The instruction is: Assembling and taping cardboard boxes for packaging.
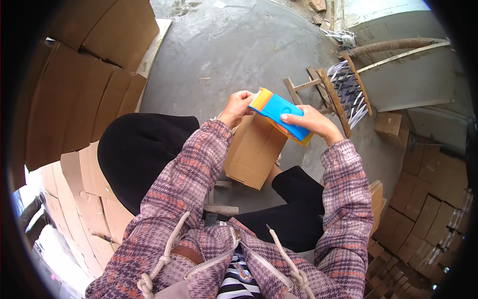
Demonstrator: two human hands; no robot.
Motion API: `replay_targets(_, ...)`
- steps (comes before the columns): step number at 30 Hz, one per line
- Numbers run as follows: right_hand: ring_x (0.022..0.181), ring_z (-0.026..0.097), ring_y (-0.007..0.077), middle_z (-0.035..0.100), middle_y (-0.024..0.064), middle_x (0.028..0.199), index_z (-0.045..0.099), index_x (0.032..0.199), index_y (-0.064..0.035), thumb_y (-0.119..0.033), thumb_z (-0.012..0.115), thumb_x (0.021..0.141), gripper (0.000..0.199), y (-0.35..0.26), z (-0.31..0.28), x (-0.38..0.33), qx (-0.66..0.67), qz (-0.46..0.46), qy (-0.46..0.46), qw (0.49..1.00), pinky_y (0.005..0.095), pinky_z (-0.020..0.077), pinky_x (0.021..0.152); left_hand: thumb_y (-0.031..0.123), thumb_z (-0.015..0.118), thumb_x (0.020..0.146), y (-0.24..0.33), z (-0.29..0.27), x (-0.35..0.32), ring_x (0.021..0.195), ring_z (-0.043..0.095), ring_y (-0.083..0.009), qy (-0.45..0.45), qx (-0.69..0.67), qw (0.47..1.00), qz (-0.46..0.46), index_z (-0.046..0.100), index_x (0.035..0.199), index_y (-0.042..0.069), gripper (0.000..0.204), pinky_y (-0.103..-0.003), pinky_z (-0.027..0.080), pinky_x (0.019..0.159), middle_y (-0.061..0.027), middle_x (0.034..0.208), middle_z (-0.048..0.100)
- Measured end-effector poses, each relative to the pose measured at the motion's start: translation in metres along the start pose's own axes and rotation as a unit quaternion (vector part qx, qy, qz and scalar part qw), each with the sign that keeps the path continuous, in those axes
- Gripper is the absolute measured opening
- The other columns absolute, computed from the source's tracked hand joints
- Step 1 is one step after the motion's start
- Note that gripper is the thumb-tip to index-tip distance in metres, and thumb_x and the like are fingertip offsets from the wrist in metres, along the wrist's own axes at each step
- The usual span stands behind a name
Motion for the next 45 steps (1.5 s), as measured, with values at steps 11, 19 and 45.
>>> replay_targets(11,0.076,0.058,0.0134,0.062,0.0082,0.082,0.063,0.094,0.0026,-0.059,0.068,0.069,0.067,0.000,-0.001,-0.005,-0.015,0.030,-0.016,0.999,0.0270,0.0456,0.070,0.021,0.060,0.089,-0.020,-0.025,0.002,0.059,0.052,-0.0052,0.083,0.019,0.996,0.028,0.060,0.086,0.007,0.014,-0.020,0.045,0.053,0.0012,0.073,0.059)
replay_targets(19,0.083,0.058,0.0130,0.063,0.0088,0.093,0.060,0.104,0.0037,-0.051,0.068,0.075,0.063,0.012,-0.008,-0.015,-0.002,0.055,-0.033,0.998,0.0254,0.0458,0.076,0.018,0.062,0.087,-0.038,-0.014,0.012,0.057,0.050,-0.0042,0.131,0.032,0.989,0.055,0.061,0.081,0.005,0.015,-0.020,0.042,0.048,0.0000,0.069,0.059)
replay_targets(45,0.076,0.058,0.0116,0.063,0.0069,0.083,0.063,0.094,0.0023,-0.051,0.067,0.075,0.057,0.015,-0.004,-0.011,-0.048,0.061,-0.012,0.997,0.0252,0.0468,0.070,0.023,0.062,0.082,-0.065,-0.020,0.003,0.103,0.053,-0.0358,0.222,0.444,0.867,0.028,0.048,0.112,0.001,0.041,-0.043,0.043,0.086,-0.0192,0.108,0.055)
Point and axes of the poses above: each hand's wrist, its own x-axis towards the middle knuckle, its own z-axis out of the palm, y = z × x, the point moved 2 cm from there along x, towards the middle knuckle
